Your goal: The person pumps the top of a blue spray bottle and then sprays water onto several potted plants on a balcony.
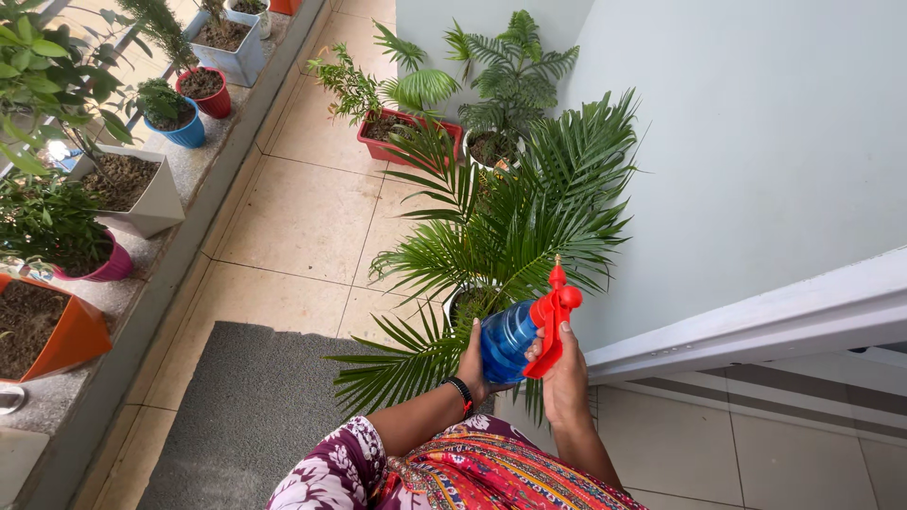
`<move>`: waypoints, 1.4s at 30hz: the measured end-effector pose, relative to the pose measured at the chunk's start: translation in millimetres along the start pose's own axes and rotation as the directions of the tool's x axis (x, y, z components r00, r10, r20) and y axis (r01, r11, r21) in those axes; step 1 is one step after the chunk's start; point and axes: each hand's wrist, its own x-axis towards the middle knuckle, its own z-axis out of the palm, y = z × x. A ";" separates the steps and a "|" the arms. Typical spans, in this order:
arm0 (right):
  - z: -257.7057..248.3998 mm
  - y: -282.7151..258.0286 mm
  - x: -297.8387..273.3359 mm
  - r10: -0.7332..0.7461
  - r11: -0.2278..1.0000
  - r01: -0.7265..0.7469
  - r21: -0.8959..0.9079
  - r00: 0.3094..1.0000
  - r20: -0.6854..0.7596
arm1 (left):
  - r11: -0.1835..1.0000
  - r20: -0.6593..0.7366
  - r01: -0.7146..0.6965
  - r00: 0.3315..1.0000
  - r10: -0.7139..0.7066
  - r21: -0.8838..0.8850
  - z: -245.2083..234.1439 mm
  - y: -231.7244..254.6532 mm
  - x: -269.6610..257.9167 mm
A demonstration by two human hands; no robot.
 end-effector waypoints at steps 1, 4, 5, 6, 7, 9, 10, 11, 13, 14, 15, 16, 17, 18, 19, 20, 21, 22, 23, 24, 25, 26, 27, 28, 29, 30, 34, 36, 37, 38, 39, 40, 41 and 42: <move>-0.8 6.5 0.9 -0.014 1.000 0.014 -0.006 1.000 -0.004 | 1.000 -0.065 -0.016 0.998 0.017 0.018 -0.6 4.8 -4.7; 4.6 21.6 3.7 -0.060 0.998 0.060 -0.017 0.998 -0.004 | 0.999 -0.175 -0.045 0.984 0.041 -0.019 -1.0 19.3 -14.7; 8.4 25.0 2.4 -0.074 0.997 0.074 -0.021 0.997 0.000 | 0.996 -0.192 -0.067 0.980 0.054 -0.061 -1.9 23.4 -15.5; 13.1 27.4 0.6 -0.084 0.996 0.084 -0.028 0.996 0.001 | 0.991 -0.211 -0.085 0.976 0.061 -0.103 -3.4 25.0 -15.3; 18.8 28.9 -1.0 -0.083 0.996 0.083 -0.037 0.997 0.002 | 0.984 -0.230 -0.103 0.971 0.067 -0.146 -6.6 26.5 -14.0; 29.1 29.0 -9.6 -0.080 0.995 0.080 -0.058 0.997 0.003 | 0.985 -0.213 -0.123 0.972 0.096 -0.119 -16.7 25.9 -9.7; 34.4 29.4 -13.8 -0.071 0.996 0.071 -0.058 0.997 -0.013 | 0.986 -0.208 -0.130 0.972 0.106 -0.107 -23.0 24.2 -7.0; 39.7 30.2 -16.3 -0.063 0.996 0.062 -0.059 0.998 -0.029 | 0.982 -0.193 -0.154 0.973 0.130 -0.114 -27.7 23.9 -2.6; 46.0 35.3 -23.6 -0.049 0.997 0.045 -0.068 0.997 -0.059 | 0.972 -0.168 -0.193 0.971 0.170 -0.132 -36.4 20.5 1.1; 46.2 37.4 -25.7 -0.047 0.996 0.042 -0.076 0.997 -0.069 | 0.980 -0.205 -0.159 0.970 0.133 -0.119 -39.0 19.2 0.7; 45.3 39.7 -27.3 -0.045 0.996 0.038 -0.085 0.996 -0.079 | 0.986 -0.242 -0.125 0.966 0.096 -0.108 -39.6 19.3 -0.3; 45.0 42.9 -28.8 -0.059 0.993 0.049 -0.104 0.994 -0.091 | 0.991 -0.281 -0.093 0.958 0.062 -0.099 -40.4 20.5 -3.1; 44.3 46.1 -30.6 -0.073 0.991 0.060 -0.123 0.992 -0.103 | 0.993 -0.290 -0.069 0.956 0.039 -0.095 -40.8 21.0 -6.7; 44.0 48.7 -30.3 -0.087 0.987 0.071 -0.142 0.990 -0.110 | 0.994 -0.300 -0.050 0.954 0.020 -0.092 -40.6 22.6 -8.9; 42.9 49.2 -30.3 -0.083 0.988 0.068 -0.137 0.991 -0.109 | 0.996 -0.310 -0.031 0.951 0.002 -0.089 -40.6 22.8 -11.1; 41.8 48.2 -29.8 -0.079 0.989 0.065 -0.131 0.991 -0.105 | 0.995 -0.300 -0.038 0.954 0.009 -0.090 -40.8 22.4 -12.6; 42.0 47.7 -30.4 -0.075 0.990 0.062 -0.126 0.992 -0.102 | 0.995 -0.289 -0.044 0.957 0.016 -0.090 -41.4 21.1 -13.9; 43.6 46.6 -29.1 -0.060 0.993 0.047 -0.104 0.990 -0.128 | 0.994 -0.275 -0.056 0.961 0.029 -0.091 -40.9 22.6 -12.4; 44.7 45.0 -28.6 -0.044 0.996 0.032 -0.081 0.987 -0.154 | 0.995 -0.271 -0.048 0.962 0.024 -0.083 -41.0 23.4 -10.9; 45.1 42.8 -26.4 -0.026 0.998 0.015 -0.059 0.984 -0.177 | 0.996 -0.269 -0.041 0.963 0.019 -0.078 -40.8 23.0 -8.9; 44.6 41.1 -22.9 -0.025 0.998 0.015 -0.062 0.985 -0.168 | 0.997 -0.267 -0.034 0.964 0.014 -0.072 -39.9 22.7 -5.5; 42.8 39.7 -18.6 -0.025 0.998 0.014 -0.066 0.987 -0.159 | 0.995 -0.274 -0.058 0.961 0.033 -0.086 -37.9 23.4 0.1; 39.7 38.8 -14.3 -0.024 0.997 0.014 -0.071 0.989 -0.149 | 0.992 -0.281 -0.082 0.958 0.051 -0.099 -35.8 24.5 6.0; 35.2 37.6 -9.5 -0.035 0.996 0.026 -0.088 0.993 -0.113 | 0.988 -0.288 -0.107 0.955 0.070 -0.115 -32.5 23.6 10.7; 29.9 36.0 -5.4 -0.046 0.994 0.038 -0.105 0.996 -0.076 | 0.988 -0.301 -0.109 0.951 0.071 -0.113 -28.9 21.6 13.0; 26.5 34.0 1.0 -0.059 0.992 0.055 -0.117 0.998 -0.034 | 0.987 -0.314 -0.117 0.946 0.078 -0.109 -25.0 25.1 15.2; 16.1 21.4 17.9 -0.042 0.993 0.042 -0.107 0.999 0.003 | 0.987 -0.354 -0.102 0.934 0.051 -0.127 -0.6 37.1 16.4; 13.8 14.0 24.7 -0.042 0.995 0.044 -0.094 0.999 0.027 | 0.984 -0.327 -0.132 0.941 0.086 -0.121 6.6 38.7 19.3; 12.5 10.3 26.2 -0.025 0.995 0.026 -0.094 1.000 0.014 | 0.982 -0.312 -0.145 0.944 0.102 -0.118 9.1 37.2 22.7; 11.7 6.1 28.6 -0.011 0.996 0.011 -0.093 1.000 0.005 | 0.979 -0.319 -0.157 0.941 0.108 -0.133 11.8 35.3 27.7; 9.8 1.3 30.9 0.004 0.996 -0.004 -0.092 1.000 -0.005 | 0.974 -0.326 -0.169 0.938 0.113 -0.148 13.6 32.3 33.6; 7.5 -2.8 33.3 -0.001 0.993 0.002 -0.114 1.000 0.009 | 0.970 -0.336 -0.182 0.935 0.119 -0.163 14.4 29.5 39.9; 4.3 -6.0 36.6 -0.006 0.991 0.009 -0.135 1.000 0.023 | 0.971 -0.346 -0.190 0.929 0.130 -0.145 16.0 27.5 47.8; -0.6 -7.4 40.1 -0.008 0.988 0.014 -0.156 0.999 0.035 | 0.973 -0.357 -0.195 0.924 0.138 -0.127 17.3 23.9 55.6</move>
